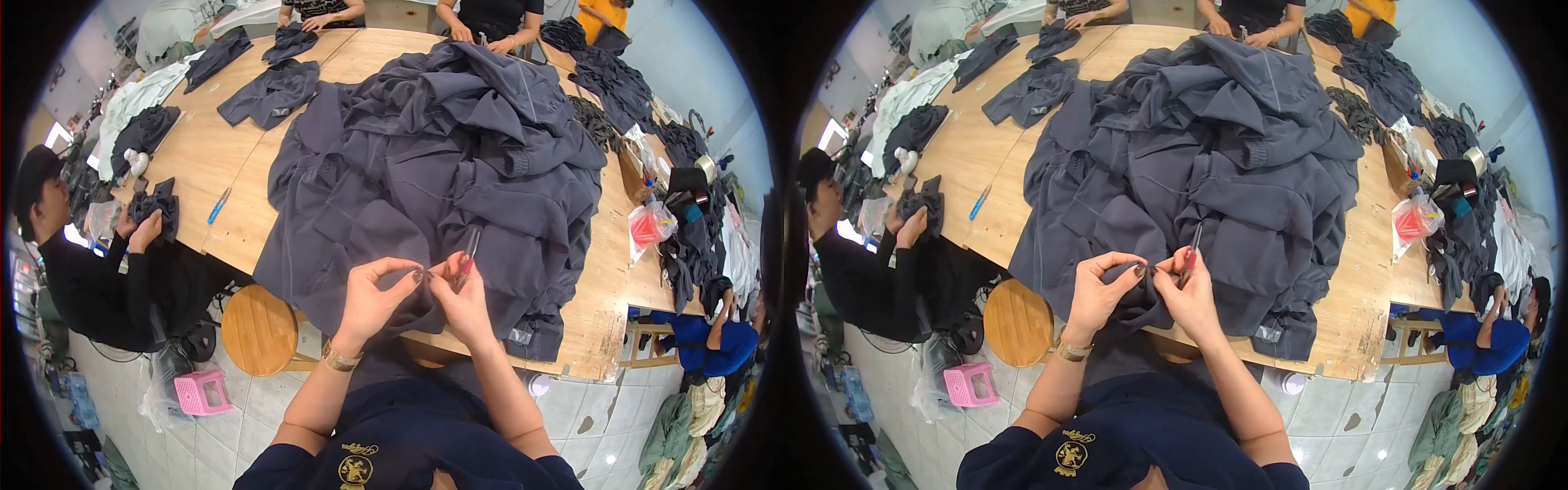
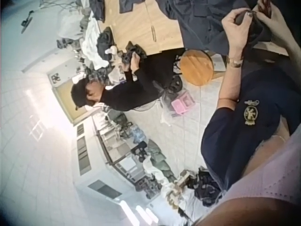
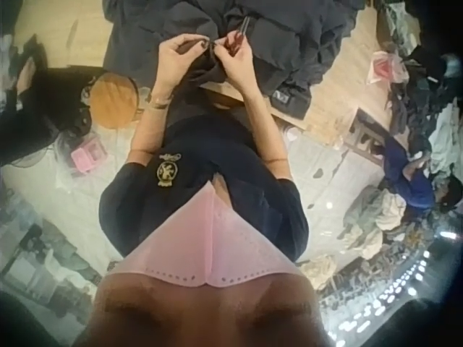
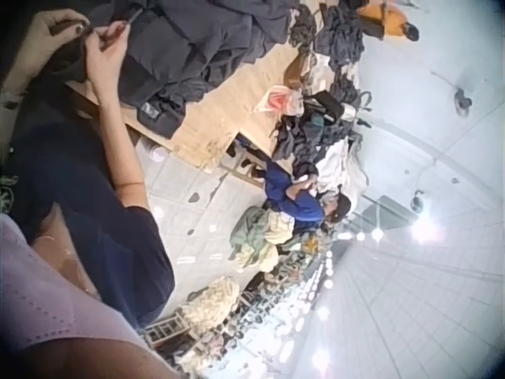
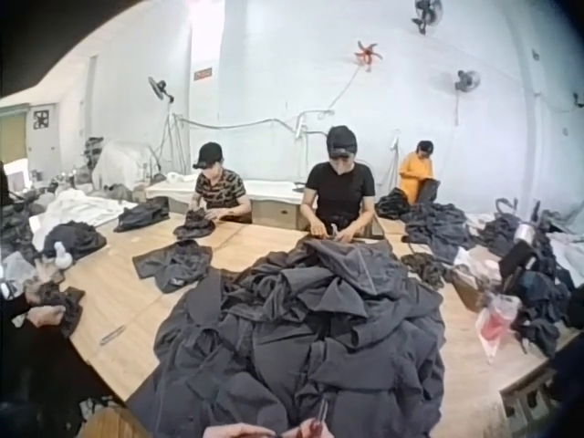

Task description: The recorder uses small hand scissors to trim excess threads and inspect labels on several dark gray garment components on a large industrial table.

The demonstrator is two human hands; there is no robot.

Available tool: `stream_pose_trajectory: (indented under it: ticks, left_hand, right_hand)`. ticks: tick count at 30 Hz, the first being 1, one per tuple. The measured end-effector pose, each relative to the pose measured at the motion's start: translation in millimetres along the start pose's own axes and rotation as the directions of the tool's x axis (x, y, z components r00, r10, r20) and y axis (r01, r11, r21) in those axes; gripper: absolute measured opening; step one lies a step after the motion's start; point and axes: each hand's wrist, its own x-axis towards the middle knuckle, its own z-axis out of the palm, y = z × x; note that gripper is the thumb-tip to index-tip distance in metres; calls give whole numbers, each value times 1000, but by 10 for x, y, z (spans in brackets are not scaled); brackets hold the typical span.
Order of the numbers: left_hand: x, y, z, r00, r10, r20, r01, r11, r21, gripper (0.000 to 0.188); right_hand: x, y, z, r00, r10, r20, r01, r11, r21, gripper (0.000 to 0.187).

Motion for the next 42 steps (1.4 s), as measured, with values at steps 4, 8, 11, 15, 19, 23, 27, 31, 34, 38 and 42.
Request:
stream_pose_trajectory:
  ticks: [4, 8, 11, 15, 19, 23, 27, 31, 34, 38, 42]
  left_hand:
    - [-8, 14, -40, 1000, -28, -15, 27, 999, -16, 14]
    - [-9, -11, -67, 998, -62, -18, 60, 995, -75, 13]
    - [-9, 4, -63, 998, -66, 6, 66, 992, -109, 10]
    - [-11, 4, -69, 997, -71, 37, 76, 987, -145, 11]
    - [-8, -13, -85, 995, -78, 61, 88, 981, -171, 14]
    - [-15, -12, -106, 993, -91, 77, 103, 978, -183, 14]
    - [-21, 4, -102, 993, -85, 78, 97, 981, -169, 15]
    - [-24, 43, -73, 995, -74, 69, 84, 985, -150, 13]
    - [-34, 56, -78, 992, -103, 75, 112, 983, -142, 12]
    - [-39, 20, -96, 989, -112, 99, 126, 980, -154, 14]
    - [-30, 18, -92, 989, -105, 103, 120, 981, -152, 14]
  right_hand:
    - [13, -42, -17, 981, -187, 58, 191, 979, -66, 19]
    - [43, -213, -208, 978, -164, 130, 204, 882, -425, 33]
    - [24, -395, -233, 963, -126, 239, 258, 693, -674, 33]
    - [25, -459, -222, 930, -122, 347, 360, 498, -789, 35]
    - [40, -487, -212, 903, -92, 420, 413, 460, -786, 35]
    - [51, -496, -215, 899, -72, 432, 421, 419, -805, 36]
    - [57, -508, -210, 896, -74, 438, 427, 415, -803, 36]
    - [63, -513, -210, 888, -84, 452, 446, 394, -804, 38]
    - [57, -525, -197, 891, -79, 448, 439, 409, -800, 35]
    - [56, -518, -216, 889, -68, 453, 441, 396, -805, 35]
    - [56, -525, -231, 894, -69, 444, 431, 406, -806, 34]
